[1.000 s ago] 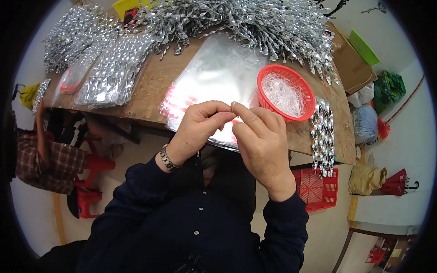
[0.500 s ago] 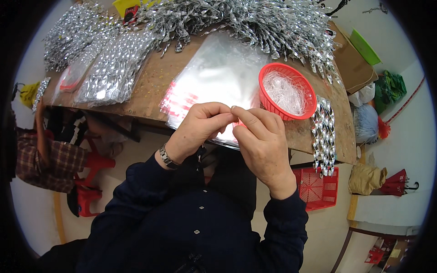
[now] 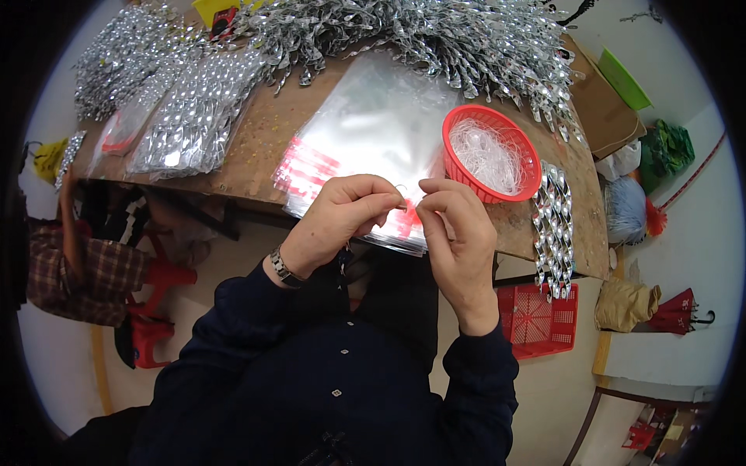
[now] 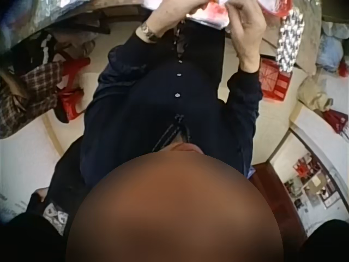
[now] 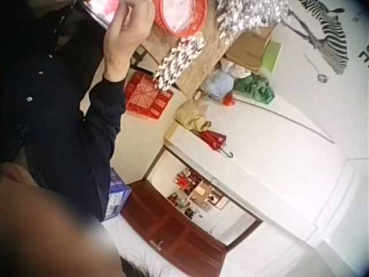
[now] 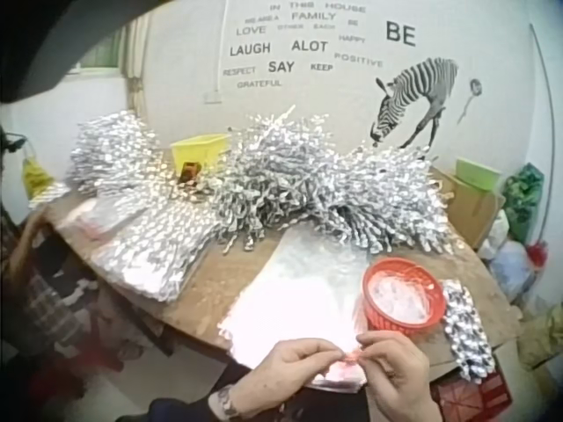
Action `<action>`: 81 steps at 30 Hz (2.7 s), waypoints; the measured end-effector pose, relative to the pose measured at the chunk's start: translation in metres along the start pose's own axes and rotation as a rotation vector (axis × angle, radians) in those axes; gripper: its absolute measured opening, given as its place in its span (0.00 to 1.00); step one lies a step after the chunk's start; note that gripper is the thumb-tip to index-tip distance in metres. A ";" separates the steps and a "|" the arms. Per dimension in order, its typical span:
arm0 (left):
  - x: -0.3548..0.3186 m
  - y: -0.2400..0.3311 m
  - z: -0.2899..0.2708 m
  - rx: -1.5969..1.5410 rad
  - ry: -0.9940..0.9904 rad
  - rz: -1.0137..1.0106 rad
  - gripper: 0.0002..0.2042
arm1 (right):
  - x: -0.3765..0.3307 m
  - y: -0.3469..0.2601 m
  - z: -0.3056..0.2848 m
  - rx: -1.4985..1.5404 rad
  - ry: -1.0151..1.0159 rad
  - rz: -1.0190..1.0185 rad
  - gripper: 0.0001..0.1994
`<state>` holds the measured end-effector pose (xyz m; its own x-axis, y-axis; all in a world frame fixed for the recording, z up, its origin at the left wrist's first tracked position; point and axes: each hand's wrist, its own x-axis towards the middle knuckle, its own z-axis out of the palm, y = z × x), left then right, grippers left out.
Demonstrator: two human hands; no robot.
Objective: Packing silver spiral Christmas ornaments into individual plastic bags at a factory workbench.
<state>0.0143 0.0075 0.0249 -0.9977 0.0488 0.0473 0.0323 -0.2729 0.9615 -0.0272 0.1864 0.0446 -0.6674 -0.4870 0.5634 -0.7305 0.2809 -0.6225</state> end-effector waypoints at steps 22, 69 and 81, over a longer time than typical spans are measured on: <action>-0.004 0.000 -0.001 -0.105 -0.147 -0.077 0.06 | 0.001 0.005 0.009 0.328 -0.048 0.163 0.02; -0.017 -0.024 0.001 0.148 0.086 0.277 0.07 | -0.006 -0.020 0.037 -0.027 0.191 0.036 0.03; -0.015 -0.029 0.005 0.451 0.171 0.482 0.06 | -0.005 -0.020 0.034 -0.134 0.162 -0.001 0.02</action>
<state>0.0286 0.0195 -0.0028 -0.8598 -0.1406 0.4909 0.4602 0.2033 0.8643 -0.0043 0.1553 0.0361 -0.6732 -0.3514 0.6507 -0.7369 0.3929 -0.5502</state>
